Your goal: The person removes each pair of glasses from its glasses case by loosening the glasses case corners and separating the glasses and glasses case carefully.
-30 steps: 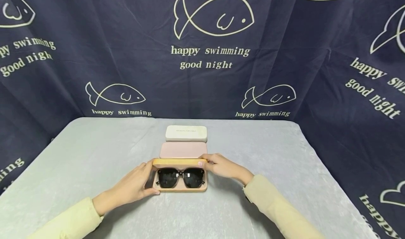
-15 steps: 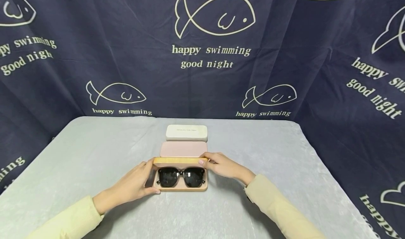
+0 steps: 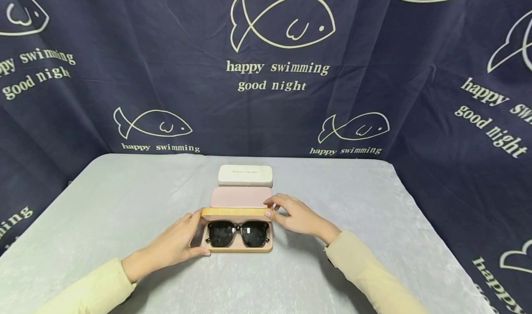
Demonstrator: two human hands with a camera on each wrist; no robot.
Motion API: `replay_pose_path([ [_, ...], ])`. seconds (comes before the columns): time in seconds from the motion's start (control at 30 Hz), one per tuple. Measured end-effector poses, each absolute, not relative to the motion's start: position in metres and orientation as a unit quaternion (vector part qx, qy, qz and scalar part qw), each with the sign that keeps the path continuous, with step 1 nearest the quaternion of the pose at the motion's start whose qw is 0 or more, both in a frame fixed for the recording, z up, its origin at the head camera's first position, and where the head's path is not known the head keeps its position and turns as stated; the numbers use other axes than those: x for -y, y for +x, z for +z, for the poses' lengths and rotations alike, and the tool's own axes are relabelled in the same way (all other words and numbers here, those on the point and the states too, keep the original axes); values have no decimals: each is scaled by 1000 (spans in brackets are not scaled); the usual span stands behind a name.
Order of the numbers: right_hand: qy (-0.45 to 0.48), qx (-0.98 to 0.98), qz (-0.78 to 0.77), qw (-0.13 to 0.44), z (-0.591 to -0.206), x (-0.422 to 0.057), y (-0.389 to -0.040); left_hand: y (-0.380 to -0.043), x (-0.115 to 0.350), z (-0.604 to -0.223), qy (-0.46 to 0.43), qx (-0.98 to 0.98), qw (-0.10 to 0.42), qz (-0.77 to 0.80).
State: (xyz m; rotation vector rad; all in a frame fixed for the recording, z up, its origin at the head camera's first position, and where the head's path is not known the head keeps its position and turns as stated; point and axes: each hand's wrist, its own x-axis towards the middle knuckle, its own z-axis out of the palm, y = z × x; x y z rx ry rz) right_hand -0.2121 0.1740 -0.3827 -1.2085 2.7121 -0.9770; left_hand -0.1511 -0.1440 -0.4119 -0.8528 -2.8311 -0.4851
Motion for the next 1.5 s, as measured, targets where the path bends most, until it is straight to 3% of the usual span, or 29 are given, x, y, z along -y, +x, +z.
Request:
replay_pose_path([
  [0.77, -423, -859, -252, -141, -366, -164, -202, -151, 143, -412, -278, 947, 66, -147],
  [1.5, -505, -820, -211, -169, -359, -148, -187, -150, 145, -412, -281, 946, 76, -142],
])
